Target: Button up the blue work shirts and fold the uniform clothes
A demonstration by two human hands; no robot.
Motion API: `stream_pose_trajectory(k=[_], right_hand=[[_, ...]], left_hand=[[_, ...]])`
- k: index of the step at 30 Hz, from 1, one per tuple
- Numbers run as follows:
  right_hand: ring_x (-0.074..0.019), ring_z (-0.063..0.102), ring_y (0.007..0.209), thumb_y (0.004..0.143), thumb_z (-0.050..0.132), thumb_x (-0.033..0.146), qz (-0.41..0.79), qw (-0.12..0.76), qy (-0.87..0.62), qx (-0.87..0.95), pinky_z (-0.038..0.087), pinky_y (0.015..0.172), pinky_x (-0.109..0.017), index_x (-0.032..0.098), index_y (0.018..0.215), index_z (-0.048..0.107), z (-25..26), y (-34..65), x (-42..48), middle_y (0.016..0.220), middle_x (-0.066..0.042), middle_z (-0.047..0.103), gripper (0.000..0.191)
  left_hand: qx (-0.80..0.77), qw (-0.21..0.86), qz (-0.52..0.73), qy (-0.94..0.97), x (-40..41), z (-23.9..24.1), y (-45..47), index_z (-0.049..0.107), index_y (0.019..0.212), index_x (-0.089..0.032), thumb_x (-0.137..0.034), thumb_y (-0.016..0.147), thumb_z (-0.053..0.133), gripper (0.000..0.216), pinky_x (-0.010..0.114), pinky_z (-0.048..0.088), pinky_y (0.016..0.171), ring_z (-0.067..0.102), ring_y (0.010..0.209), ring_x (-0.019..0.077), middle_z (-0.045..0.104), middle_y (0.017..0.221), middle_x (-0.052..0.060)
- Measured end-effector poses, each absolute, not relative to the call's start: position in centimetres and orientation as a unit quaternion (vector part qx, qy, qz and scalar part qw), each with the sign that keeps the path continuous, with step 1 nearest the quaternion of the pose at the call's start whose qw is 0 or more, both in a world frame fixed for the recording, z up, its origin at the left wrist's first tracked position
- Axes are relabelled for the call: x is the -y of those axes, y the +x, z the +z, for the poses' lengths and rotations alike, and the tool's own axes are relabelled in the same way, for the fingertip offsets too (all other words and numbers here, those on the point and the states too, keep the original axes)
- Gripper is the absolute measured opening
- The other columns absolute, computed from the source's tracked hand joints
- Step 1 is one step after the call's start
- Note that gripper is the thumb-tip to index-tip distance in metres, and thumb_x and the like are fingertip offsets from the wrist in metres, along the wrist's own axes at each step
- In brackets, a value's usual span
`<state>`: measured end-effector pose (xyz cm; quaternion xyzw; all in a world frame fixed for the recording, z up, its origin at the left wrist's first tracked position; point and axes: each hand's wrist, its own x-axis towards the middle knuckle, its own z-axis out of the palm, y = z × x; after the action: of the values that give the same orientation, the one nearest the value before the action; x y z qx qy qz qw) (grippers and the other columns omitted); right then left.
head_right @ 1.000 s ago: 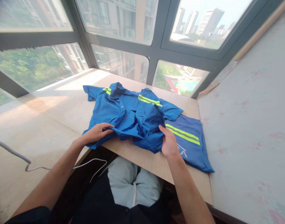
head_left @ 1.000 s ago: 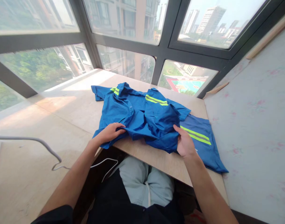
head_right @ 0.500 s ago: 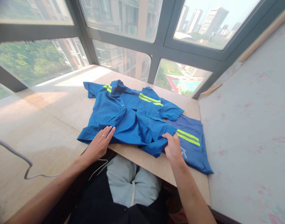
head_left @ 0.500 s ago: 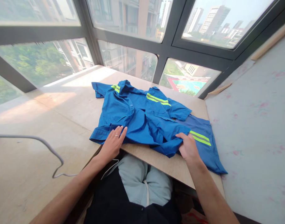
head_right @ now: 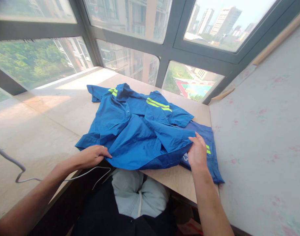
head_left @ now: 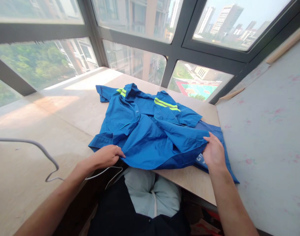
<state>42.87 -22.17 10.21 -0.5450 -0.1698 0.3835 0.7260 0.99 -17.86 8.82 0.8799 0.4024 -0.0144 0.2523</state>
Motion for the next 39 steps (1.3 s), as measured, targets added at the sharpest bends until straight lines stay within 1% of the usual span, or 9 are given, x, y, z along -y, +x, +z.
stream_pose_trajectory(k=[4,7,12,15,20,25,30,33,39], right_hand=[[-0.0084,0.048,0.043,0.062,0.079,0.040,0.422,0.641,-0.622,0.155,0.038,0.038,-0.019,0.020,0.073,0.054,10.0,42.9,22.3,0.058,0.006,0.057,0.034],[-0.0091,0.045,0.041,0.058,0.082,0.043,0.399,0.593,-0.673,0.192,0.036,0.038,-0.021,0.020,0.074,0.057,9.6,42.9,22.0,0.056,0.007,0.056,0.038],[-0.0174,0.062,0.074,0.077,0.068,0.041,0.133,0.604,-0.690,0.376,0.052,0.071,-0.031,0.017,0.096,0.067,10.1,39.3,21.3,0.084,-0.002,0.070,0.031],[-0.0230,0.066,0.093,0.090,0.055,0.038,0.050,0.521,-0.647,0.554,0.051,0.086,-0.036,0.018,0.106,0.069,10.5,34.2,21.5,0.100,-0.008,0.073,0.029],[-0.0239,0.070,0.100,0.091,0.057,0.026,0.256,0.178,-0.524,0.793,0.052,0.090,-0.035,0.026,0.110,0.073,8.7,28.0,22.0,0.108,-0.005,0.076,0.025],[-0.0229,0.071,0.097,0.093,0.054,0.030,0.316,0.189,-0.558,0.744,0.054,0.087,-0.035,0.022,0.115,0.071,7.0,28.3,21.8,0.107,-0.006,0.076,0.029],[-0.0267,0.065,0.111,0.091,0.062,0.034,0.295,0.167,-0.546,0.766,0.052,0.096,-0.040,0.014,0.130,0.061,7.2,28.0,22.6,0.120,-0.013,0.069,0.044],[-0.0333,0.053,0.128,0.081,0.075,0.037,0.234,0.131,-0.504,0.821,0.045,0.105,-0.046,0.010,0.138,0.053,6.8,26.2,23.4,0.137,-0.021,0.057,0.066],[-0.0405,0.030,0.144,0.067,0.086,0.030,0.173,0.094,-0.455,0.868,0.030,0.115,-0.056,0.012,0.146,0.040,4.4,22.0,24.1,0.157,-0.026,0.029,0.094]], left_hand=[[-0.372,0.374,-0.027,0.849,19.1,9.7,1.1,0.074,0.110,-0.023,-0.028,0.082,0.051,0.036,0.026,0.052,0.085,0.070,0.095,0.0201,0.076,0.103,0.003],[-0.456,0.319,0.093,0.825,18.9,9.3,1.2,0.070,0.115,-0.021,-0.041,0.089,0.048,0.040,0.029,0.053,0.085,0.069,0.093,0.0207,0.074,0.105,0.006],[-0.676,0.069,0.203,0.705,17.2,6.9,1.5,0.051,0.134,-0.008,-0.054,0.087,0.051,0.066,0.047,0.049,0.097,0.063,0.110,0.0344,0.064,0.119,0.021],[-0.733,0.042,0.237,0.636,15.9,5.7,1.9,0.041,0.141,-0.002,-0.058,0.084,0.056,0.081,0.053,0.044,0.101,0.053,0.124,0.0423,0.055,0.131,0.031],[-0.751,0.266,0.345,0.496,13.9,5.0,2.7,0.033,0.145,-0.001,-0.058,0.075,0.068,0.097,0.050,0.043,0.106,0.055,0.124,0.0381,0.055,0.131,0.029],[-0.677,0.359,0.533,0.359,13.5,4.5,3.7,0.030,0.146,-0.016,-0.039,0.070,0.077,0.092,0.036,0.051,0.099,0.063,0.113,0.0230,0.053,0.136,0.019],[-0.711,0.327,0.568,0.255,12.5,4.1,4.0,0.020,0.147,-0.019,-0.030,0.068,0.079,0.099,0.036,0.050,0.102,0.052,0.130,0.0264,0.030,0.153,0.024],[-0.687,0.353,0.589,0.238,11.7,4.5,4.2,0.014,0.149,-0.022,-0.025,0.072,0.075,0.098,0.035,0.053,0.097,0.058,0.122,0.0232,0.024,0.156,0.024],[-0.682,0.367,0.507,0.379,11.1,5.1,4.9,0.051,0.130,-0.011,-0.040,0.063,0.083,0.079,0.035,0.053,0.090,0.064,0.108,0.0252,0.060,0.125,0.017]])
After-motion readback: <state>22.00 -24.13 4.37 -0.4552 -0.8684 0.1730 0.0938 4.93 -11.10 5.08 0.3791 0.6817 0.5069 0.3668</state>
